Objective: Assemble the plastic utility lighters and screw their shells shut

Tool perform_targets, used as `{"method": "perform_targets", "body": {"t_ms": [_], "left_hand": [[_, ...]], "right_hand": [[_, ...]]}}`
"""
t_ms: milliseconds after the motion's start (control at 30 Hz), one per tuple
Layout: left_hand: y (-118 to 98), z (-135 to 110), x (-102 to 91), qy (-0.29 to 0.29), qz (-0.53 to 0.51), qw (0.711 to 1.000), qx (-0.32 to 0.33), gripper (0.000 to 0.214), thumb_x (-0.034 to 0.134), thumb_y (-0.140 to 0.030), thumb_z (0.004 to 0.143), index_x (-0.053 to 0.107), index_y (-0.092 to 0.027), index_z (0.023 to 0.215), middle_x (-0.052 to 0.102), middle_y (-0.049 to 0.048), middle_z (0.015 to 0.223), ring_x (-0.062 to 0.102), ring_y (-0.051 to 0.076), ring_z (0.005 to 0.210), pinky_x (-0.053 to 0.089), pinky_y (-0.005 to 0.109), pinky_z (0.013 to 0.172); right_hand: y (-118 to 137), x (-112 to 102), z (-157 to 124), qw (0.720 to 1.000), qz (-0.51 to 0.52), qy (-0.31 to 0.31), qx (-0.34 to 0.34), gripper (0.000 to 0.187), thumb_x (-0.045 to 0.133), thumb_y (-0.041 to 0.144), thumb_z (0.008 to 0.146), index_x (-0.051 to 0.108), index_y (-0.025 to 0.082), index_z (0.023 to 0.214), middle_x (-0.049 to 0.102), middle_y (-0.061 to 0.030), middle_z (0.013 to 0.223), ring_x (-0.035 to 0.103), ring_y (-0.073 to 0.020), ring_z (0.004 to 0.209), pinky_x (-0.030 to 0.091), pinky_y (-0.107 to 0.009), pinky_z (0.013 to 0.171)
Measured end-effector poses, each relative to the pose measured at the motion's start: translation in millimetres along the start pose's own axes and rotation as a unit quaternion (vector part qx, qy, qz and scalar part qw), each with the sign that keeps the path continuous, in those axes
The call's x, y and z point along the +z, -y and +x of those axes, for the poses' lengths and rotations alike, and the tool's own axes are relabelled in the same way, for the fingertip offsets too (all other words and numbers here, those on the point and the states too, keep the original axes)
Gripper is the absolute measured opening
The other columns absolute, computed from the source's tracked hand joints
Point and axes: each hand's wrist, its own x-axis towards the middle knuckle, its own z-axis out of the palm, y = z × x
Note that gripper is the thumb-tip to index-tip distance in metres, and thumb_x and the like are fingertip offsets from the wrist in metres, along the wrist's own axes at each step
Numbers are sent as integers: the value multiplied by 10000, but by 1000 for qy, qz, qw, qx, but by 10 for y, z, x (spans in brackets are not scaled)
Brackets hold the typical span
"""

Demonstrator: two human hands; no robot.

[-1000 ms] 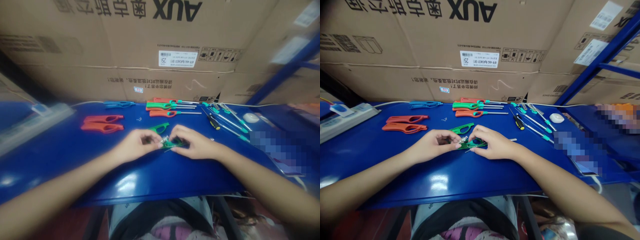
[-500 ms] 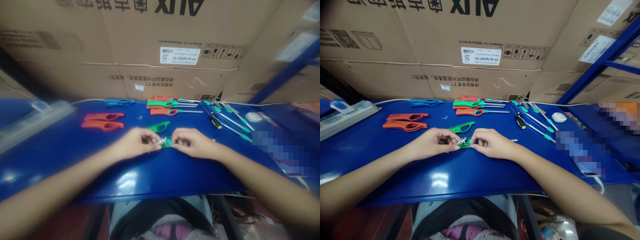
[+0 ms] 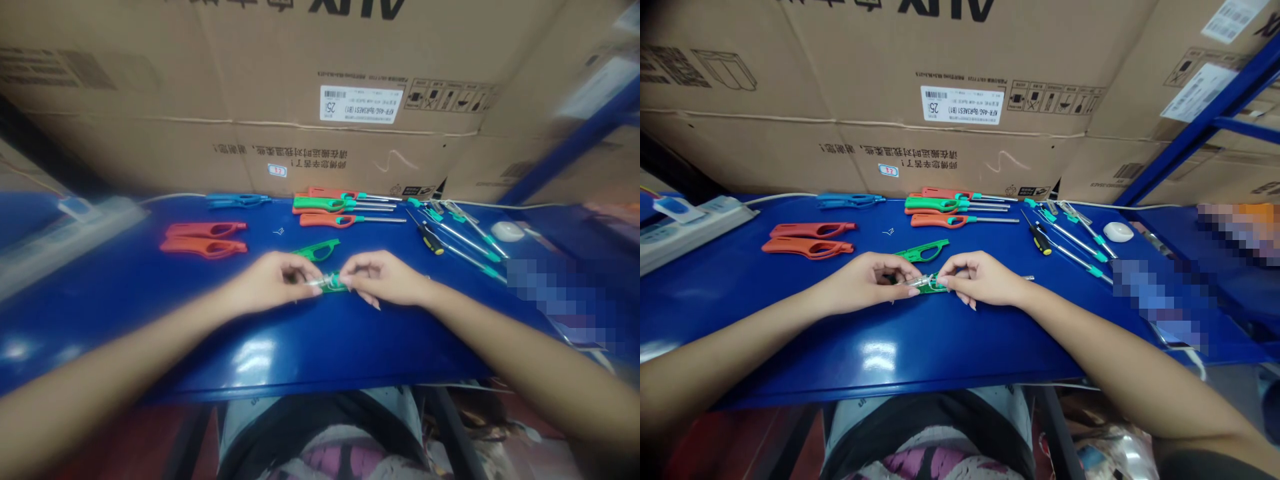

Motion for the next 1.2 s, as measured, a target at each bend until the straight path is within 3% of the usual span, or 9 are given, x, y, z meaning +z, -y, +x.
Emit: {"method": "perform_targets", "body": {"t_ms": [433, 1200], "left_hand": [[3, 12, 20, 12, -17, 1000, 5, 300, 802, -336, 761, 756, -144, 986, 736, 46, 840, 643, 142, 728, 521, 267, 691], [20, 9, 13, 16, 3, 1000, 14, 297, 791, -340, 774, 755, -151, 1000, 752, 58, 884, 665, 160, 769, 534, 278, 715]], "right_hand": [[-22, -23, 3, 999, -33, -5, 6, 299, 721, 426, 854, 640, 141, 889, 512, 87, 483, 439, -41, 363, 346, -155, 343], [-30, -45, 5, 999, -37, -4, 13, 293, 720, 426, 845, 634, 148, 874, 517, 80, 500, 442, -45, 374, 342, -154, 340]]}}
